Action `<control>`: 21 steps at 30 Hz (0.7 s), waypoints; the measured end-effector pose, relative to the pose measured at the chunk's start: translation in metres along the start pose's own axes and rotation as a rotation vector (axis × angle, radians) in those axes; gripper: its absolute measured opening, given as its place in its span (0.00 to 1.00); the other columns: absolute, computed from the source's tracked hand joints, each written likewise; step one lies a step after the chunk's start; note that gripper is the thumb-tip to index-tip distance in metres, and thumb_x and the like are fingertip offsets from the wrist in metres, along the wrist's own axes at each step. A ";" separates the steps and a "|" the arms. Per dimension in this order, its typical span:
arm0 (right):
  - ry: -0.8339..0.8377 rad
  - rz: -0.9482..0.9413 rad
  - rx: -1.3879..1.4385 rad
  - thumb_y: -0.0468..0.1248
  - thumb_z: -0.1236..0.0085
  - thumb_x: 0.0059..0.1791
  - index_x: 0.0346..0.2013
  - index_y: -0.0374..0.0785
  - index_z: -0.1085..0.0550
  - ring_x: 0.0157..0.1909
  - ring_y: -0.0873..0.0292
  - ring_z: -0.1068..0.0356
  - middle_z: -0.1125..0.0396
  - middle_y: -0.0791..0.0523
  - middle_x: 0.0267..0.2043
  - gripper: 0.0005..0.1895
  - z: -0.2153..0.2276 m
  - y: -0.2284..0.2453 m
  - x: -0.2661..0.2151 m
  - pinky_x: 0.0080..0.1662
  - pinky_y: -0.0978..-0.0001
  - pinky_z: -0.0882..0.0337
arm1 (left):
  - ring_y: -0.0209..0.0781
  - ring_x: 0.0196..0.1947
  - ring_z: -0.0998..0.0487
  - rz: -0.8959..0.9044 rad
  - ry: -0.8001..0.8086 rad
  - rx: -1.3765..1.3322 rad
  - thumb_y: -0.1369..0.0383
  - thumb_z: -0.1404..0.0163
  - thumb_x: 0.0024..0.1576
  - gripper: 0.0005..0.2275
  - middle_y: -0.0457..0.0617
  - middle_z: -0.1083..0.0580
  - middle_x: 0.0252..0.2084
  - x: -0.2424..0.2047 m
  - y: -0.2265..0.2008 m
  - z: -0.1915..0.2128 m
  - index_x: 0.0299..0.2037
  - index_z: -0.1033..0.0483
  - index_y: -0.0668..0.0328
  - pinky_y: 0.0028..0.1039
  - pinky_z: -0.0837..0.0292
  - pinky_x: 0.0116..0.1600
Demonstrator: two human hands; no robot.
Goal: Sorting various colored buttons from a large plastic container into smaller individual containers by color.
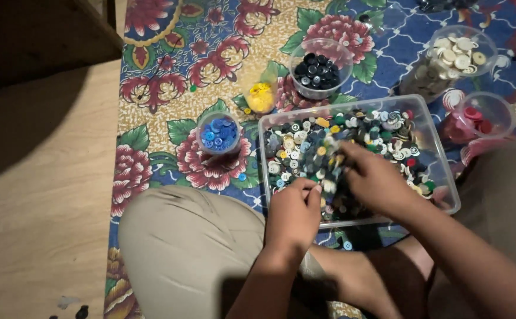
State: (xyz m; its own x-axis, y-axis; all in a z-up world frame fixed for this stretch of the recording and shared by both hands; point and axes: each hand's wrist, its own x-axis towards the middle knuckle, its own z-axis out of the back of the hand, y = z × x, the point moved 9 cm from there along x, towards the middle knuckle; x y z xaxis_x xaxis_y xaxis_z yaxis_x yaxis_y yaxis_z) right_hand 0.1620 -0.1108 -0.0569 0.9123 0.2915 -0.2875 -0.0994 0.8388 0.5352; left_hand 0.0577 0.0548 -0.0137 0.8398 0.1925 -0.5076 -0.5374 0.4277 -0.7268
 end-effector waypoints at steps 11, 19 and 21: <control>0.195 -0.239 0.287 0.20 0.56 0.42 0.50 0.42 0.13 0.26 0.56 0.31 0.21 0.49 0.27 0.30 0.043 -0.007 -0.044 0.33 0.67 0.31 | 0.54 0.27 0.19 -0.132 -0.192 0.151 0.64 0.53 0.60 0.07 0.49 0.19 0.28 0.008 0.000 -0.004 0.38 0.21 0.53 0.43 0.24 0.35; 0.377 -0.278 0.070 0.27 0.47 0.44 0.49 0.50 0.13 0.36 0.66 0.19 0.15 0.59 0.36 0.25 0.001 -0.006 -0.044 0.43 0.76 0.23 | 0.65 0.39 0.20 -0.031 0.197 0.388 0.56 0.56 0.66 0.15 0.61 0.21 0.43 0.006 -0.009 -0.046 0.47 0.20 0.57 0.52 0.25 0.43; 0.198 -0.327 0.158 0.26 0.53 0.48 0.54 0.52 0.16 0.36 0.59 0.22 0.17 0.57 0.40 0.27 0.019 -0.003 -0.042 0.41 0.69 0.25 | 0.67 0.44 0.21 -0.233 0.112 0.354 0.71 0.59 0.59 0.22 0.62 0.23 0.49 0.009 -0.024 -0.041 0.64 0.28 0.55 0.53 0.26 0.47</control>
State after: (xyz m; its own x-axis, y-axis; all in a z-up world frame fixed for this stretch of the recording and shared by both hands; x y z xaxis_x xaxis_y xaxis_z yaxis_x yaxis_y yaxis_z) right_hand 0.1314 -0.1348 -0.0314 0.7902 0.1171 -0.6015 0.2590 0.8258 0.5010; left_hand 0.0750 0.0098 -0.0198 0.9113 -0.0335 -0.4104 -0.2589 0.7284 -0.6343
